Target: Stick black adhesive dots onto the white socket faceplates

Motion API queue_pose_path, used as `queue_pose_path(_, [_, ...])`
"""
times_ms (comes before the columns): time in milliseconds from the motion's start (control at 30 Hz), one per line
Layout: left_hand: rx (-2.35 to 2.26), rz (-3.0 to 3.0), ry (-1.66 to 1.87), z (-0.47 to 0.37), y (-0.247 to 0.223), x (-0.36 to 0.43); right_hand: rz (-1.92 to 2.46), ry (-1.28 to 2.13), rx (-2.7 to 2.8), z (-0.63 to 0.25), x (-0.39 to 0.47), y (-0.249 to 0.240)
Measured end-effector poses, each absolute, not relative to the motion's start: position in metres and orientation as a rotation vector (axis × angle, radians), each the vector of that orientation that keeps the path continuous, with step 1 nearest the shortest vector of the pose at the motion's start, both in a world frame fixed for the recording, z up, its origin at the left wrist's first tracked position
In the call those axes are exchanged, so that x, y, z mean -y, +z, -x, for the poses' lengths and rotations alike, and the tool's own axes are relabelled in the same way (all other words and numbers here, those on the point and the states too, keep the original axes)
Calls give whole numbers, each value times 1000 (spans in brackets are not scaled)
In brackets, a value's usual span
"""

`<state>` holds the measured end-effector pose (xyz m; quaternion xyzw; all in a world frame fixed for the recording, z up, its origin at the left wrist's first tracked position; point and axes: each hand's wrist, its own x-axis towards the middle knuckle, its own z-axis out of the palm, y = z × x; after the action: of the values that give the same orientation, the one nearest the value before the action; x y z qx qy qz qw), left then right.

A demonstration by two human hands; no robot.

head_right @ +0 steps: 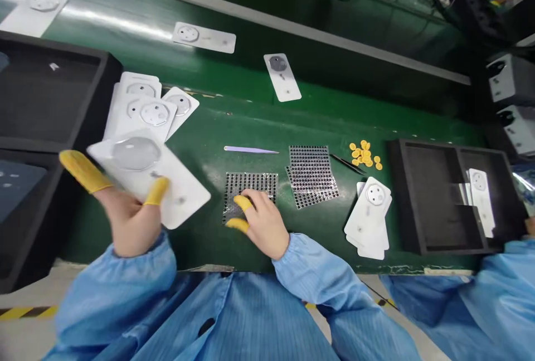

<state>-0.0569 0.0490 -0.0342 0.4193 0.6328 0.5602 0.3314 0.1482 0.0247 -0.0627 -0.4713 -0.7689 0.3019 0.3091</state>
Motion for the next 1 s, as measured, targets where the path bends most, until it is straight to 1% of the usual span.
queue_pose_path(33, [-1761,-1154,1365,68,-35,-45,1236,676,2059,-151,-24,-72])
queue_pose_path(100, [-1819,-1170,1049,78,-36,-36,1195,596,2050,-157,-26,-85])
queue_pose_path(167, [-1697,-1084,774,72,-38,-30,1173,591,2006,-160,-28,-89])
queue_pose_path(200, [-1622,-1026,728,65,-38,-29,1158,580,1989,-160,-27,-87])
queue_pose_path(300, [-1489,-905,761,38,-40,-29,1076,600,1991,-158,-23,-71])
queue_pose_path(433, [-1460,-868,828,25,-41,-29,989,814,1939,-157,-27,-48])
queue_pose_path(533, [-1415,-870,829,28,-40,-26,977,713,1950,-154,-37,-41])
queue_pose_path(667, [-1387,-1010,846,29,-38,-23,836,488,2206,-149,-45,-47])
queue_pose_path(733, [-1404,-1088,851,27,-40,-21,795,444,2247,-148,-45,-53])
queue_pose_path(800, [-1435,-1144,842,26,-44,-20,807,500,2213,-146,-44,-59])
queue_pose_path(900, [-1476,-1223,813,30,-52,-20,942,667,2050,-145,-44,-72])
queue_pose_path(1000, [-1505,-1257,781,47,-57,-22,1043,695,1944,-146,-49,-85])
